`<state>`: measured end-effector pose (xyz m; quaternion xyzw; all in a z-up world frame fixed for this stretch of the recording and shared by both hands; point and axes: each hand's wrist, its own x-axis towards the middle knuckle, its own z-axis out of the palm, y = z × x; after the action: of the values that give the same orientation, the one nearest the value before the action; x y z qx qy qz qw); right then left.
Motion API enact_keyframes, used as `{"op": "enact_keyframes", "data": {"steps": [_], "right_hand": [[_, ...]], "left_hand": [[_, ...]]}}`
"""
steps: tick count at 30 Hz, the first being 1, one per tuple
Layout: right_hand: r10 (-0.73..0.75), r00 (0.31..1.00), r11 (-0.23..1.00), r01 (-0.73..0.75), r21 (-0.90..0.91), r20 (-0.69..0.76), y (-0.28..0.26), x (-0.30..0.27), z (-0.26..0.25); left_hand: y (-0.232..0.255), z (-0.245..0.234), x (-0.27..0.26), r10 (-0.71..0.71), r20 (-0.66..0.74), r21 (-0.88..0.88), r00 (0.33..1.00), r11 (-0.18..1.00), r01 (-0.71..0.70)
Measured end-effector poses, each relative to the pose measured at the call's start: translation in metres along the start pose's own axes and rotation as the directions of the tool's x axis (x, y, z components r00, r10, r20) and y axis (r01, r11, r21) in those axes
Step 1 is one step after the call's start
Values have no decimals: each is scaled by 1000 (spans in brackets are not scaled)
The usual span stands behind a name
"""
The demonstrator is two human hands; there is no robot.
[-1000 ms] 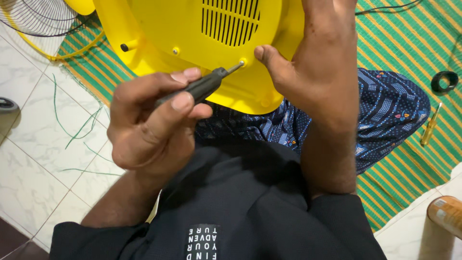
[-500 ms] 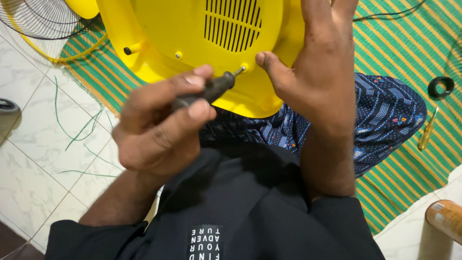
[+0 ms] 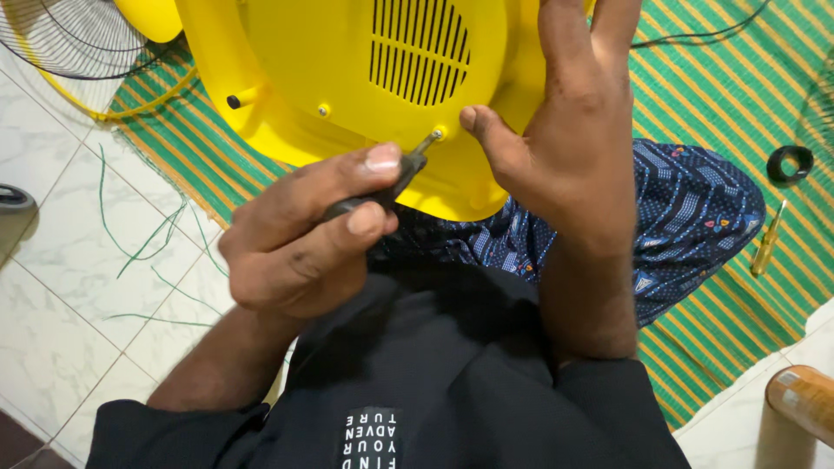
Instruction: The person uses a screwdriver to tighten screws on the back cover of a yellow electric fan. The fan motor and other disassembled parts are visible on the floor nearby.
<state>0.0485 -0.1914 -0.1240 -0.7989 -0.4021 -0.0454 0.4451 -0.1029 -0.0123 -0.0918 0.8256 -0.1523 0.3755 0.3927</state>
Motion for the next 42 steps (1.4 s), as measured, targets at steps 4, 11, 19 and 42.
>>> {"op": "enact_keyframes", "data": {"steps": [4,11,19,42], "right_hand": [[11,1000,1000,-11,0,-1,-1,0,0],[19,1000,1000,-19,-14,6,2,1,0],[65,998,997,-63,-49,23,2,0,1],[39,999,999,-39,20,16,-1,8,2]], "left_hand": [[7,8,1,-93,-114,35,989,995,98],[-3,-10,-5,-17,-12,44,1000,999,17],[7,0,1,-151,-133,-8,979,988,152],[2,-30,19,-184,196,-68,963,977,201]]}}
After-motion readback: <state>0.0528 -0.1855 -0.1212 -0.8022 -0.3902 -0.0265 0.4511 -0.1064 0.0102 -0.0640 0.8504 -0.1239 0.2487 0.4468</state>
